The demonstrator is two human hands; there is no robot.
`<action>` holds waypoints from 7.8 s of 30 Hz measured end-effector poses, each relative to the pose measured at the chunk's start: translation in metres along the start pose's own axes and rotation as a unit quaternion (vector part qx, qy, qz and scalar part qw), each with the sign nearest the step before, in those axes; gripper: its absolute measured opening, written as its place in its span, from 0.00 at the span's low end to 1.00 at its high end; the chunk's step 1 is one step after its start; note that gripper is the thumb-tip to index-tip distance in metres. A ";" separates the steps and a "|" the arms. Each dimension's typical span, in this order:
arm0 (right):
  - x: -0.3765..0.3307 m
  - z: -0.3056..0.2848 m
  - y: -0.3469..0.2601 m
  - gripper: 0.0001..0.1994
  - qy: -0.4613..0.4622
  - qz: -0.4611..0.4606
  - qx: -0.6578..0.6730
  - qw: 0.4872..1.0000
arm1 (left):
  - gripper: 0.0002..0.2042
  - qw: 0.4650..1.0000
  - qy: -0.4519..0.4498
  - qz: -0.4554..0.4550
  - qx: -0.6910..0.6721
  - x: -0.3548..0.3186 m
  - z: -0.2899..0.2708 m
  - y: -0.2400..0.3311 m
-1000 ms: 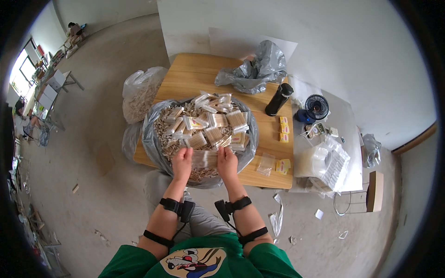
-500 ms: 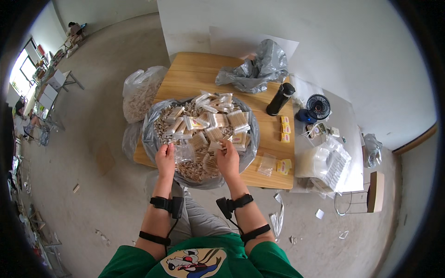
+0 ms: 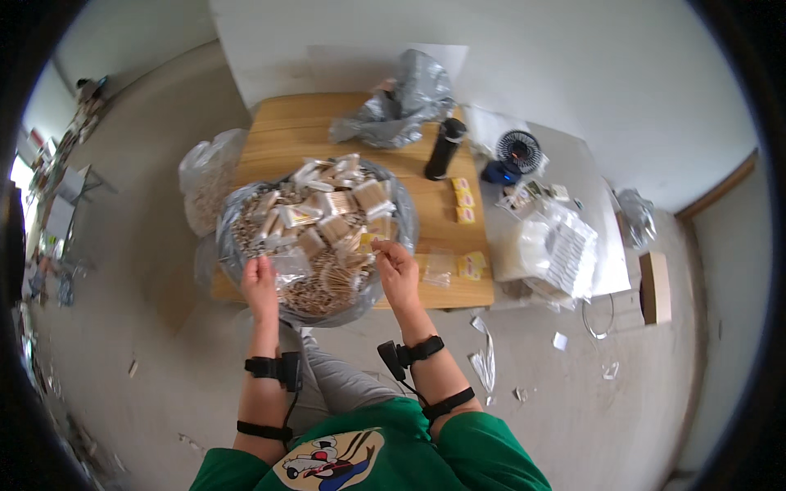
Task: The recorder is packaging small sachets into plastic bags at a workstation.
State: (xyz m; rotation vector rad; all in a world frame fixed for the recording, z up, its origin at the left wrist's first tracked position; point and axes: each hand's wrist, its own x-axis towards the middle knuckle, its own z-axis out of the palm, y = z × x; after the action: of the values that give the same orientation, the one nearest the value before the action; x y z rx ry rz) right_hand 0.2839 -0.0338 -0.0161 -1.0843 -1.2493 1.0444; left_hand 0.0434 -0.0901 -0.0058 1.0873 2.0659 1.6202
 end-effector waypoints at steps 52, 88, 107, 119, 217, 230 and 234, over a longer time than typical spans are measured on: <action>-0.016 -0.111 0.057 0.26 -0.035 -0.045 -0.623 0.780 | 0.10 0.924 -0.137 0.230 0.273 0.003 0.024 0.000; -0.005 0.049 -0.007 0.16 -0.083 0.131 0.096 0.983 | 0.08 0.849 -0.374 -0.225 -0.297 -0.030 0.008 0.021; -0.032 0.060 -0.048 0.14 -0.204 -0.143 -0.258 0.933 | 0.07 0.959 -0.263 -0.015 -0.102 -0.041 0.017 0.022; -0.028 0.062 -0.035 0.16 -0.165 -0.113 -0.175 0.964 | 0.06 0.960 -0.208 0.182 0.049 -0.039 0.017 0.035; 0.032 0.083 -0.009 0.05 -0.058 -0.215 -0.420 0.880 | 0.08 0.969 -0.012 0.129 0.209 0.026 -0.033 -0.001; -0.020 0.114 0.011 0.20 -0.285 0.022 0.040 0.957 | 0.09 0.995 -0.071 -0.030 -0.055 0.014 -0.019 0.041; -0.023 0.105 0.003 0.17 -0.276 0.133 0.151 0.940 | 0.10 0.988 -0.022 -0.068 -0.138 0.016 -0.019 0.027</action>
State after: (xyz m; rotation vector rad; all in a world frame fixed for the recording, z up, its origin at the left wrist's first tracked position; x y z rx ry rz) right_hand 0.1775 -0.0508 -0.0214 -0.7524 -1.3310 1.7733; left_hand 0.0307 -0.0902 0.0287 0.8607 1.7796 1.7336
